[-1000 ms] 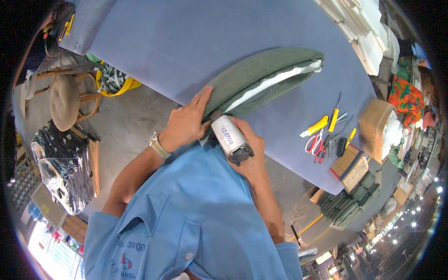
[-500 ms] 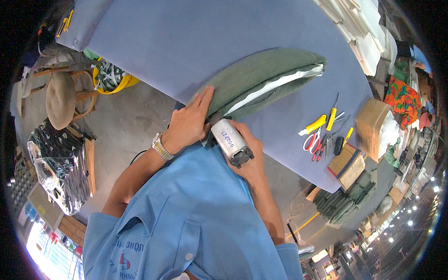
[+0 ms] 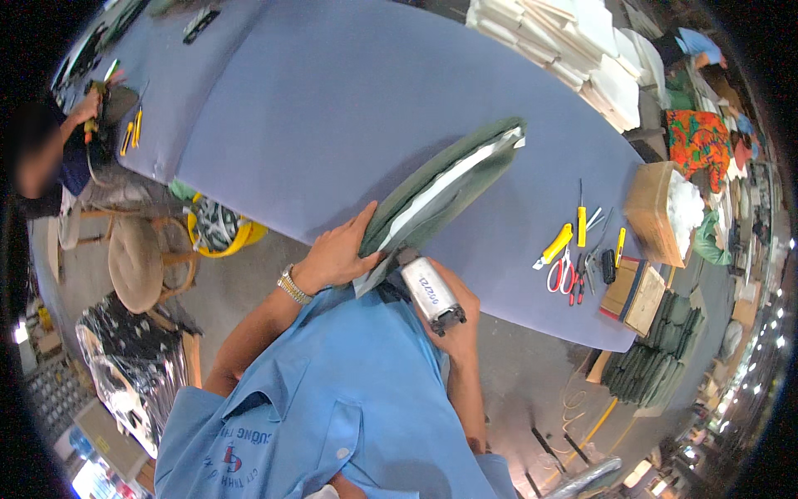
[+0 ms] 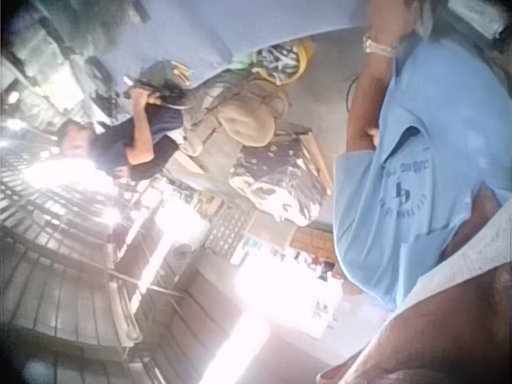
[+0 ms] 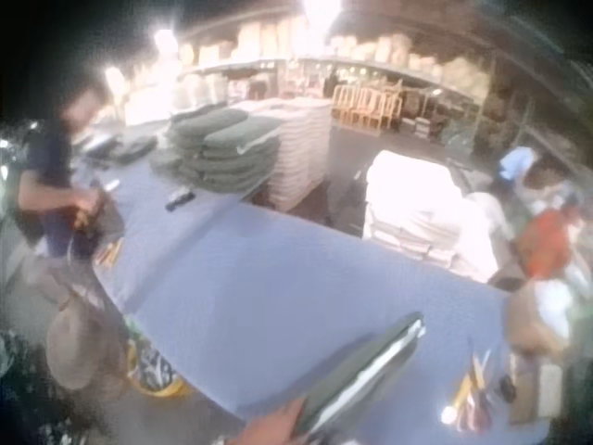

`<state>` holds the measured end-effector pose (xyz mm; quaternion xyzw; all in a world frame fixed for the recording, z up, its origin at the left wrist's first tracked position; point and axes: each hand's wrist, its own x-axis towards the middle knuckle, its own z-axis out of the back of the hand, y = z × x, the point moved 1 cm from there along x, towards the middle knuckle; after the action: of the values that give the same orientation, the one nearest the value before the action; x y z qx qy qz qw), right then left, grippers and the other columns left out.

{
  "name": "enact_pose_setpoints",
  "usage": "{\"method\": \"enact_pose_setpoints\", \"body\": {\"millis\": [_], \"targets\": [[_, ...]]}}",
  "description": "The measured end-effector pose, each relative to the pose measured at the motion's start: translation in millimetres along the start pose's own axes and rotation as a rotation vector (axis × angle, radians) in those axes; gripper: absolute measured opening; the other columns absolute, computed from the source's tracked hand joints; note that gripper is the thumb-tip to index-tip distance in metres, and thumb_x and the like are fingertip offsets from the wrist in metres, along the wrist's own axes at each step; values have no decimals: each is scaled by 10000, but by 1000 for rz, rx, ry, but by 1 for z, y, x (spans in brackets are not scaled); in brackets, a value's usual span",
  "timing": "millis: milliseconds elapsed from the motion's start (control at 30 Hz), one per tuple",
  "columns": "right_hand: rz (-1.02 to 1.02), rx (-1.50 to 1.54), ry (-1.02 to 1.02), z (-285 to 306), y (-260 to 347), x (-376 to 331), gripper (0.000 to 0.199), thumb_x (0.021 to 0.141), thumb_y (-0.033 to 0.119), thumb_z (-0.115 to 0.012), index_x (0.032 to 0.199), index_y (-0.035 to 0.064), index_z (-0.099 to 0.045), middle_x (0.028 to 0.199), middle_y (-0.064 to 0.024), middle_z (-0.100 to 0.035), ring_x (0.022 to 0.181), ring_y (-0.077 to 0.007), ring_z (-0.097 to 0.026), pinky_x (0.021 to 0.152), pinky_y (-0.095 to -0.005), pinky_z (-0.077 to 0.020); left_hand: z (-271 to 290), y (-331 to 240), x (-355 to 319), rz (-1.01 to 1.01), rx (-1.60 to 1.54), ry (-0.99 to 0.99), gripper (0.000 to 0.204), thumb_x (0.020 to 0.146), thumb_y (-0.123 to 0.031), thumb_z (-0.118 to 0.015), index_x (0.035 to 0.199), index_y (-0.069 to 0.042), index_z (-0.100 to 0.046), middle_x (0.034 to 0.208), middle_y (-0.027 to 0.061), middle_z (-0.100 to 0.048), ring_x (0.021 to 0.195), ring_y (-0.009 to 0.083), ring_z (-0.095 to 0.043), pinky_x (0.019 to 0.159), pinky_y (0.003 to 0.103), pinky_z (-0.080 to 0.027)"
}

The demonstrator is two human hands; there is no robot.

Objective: The person folds fabric over a cushion core and secures it using a staple gun. They trim excess fabric with a utility knife and place the finished cushion onto a stack. The process is repeated for multiple cushions.

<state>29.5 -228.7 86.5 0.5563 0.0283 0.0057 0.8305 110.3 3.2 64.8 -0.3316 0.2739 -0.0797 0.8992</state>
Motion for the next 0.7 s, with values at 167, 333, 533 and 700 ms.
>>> {"method": "enact_pose_setpoints", "body": {"millis": [167, 333, 533, 700], "targets": [[-101, -29, -195, -9, 0, 2, 511, 813, 47, -817, 1290, -43, -656, 1121, -167, -741, 983, -191, -713, 880, -325, -557, 29, 18, 25, -77, 102, 91, 969, 860, -306, -738, 1633, -78, -200, 1490, 271, -520, 1205, 473, -626, 1000, 556, -520], [-128, -43, -338, -31, -1, 0, 493, 822, 70, -821, 1269, -59, -657, 1093, -187, -744, 993, -193, -709, 885, -341, -563, 42, 29, 45, -204, 93, 122, 1007, 839, -284, -754, 1634, -71, -173, 1464, 280, -532, 1219, 471, -616, 1008, 553, -515], [-280, 140, -479, -58, 15, -21, 482, 825, 79, -832, 1255, -59, -664, 1081, -171, -751, 1000, -195, -706, 880, -344, -566, 32, 12, 52, -275, 128, 186, 1055, 806, -240, -760, 1628, -19, -136, 1566, 303, -407, 1311, 461, -559, 1078, 506, -489], [-256, 174, -465, -43, 34, 4, 490, 821, 60, -828, 1261, -65, -655, 1084, -162, -753, 989, -176, -701, 883, -333, -555, 38, 21, 53, -302, 83, 260, 1031, 895, -354, -709, 1642, -35, -75, 1652, 277, -272, 1428, 462, -442, 1144, 498, -431]]}}
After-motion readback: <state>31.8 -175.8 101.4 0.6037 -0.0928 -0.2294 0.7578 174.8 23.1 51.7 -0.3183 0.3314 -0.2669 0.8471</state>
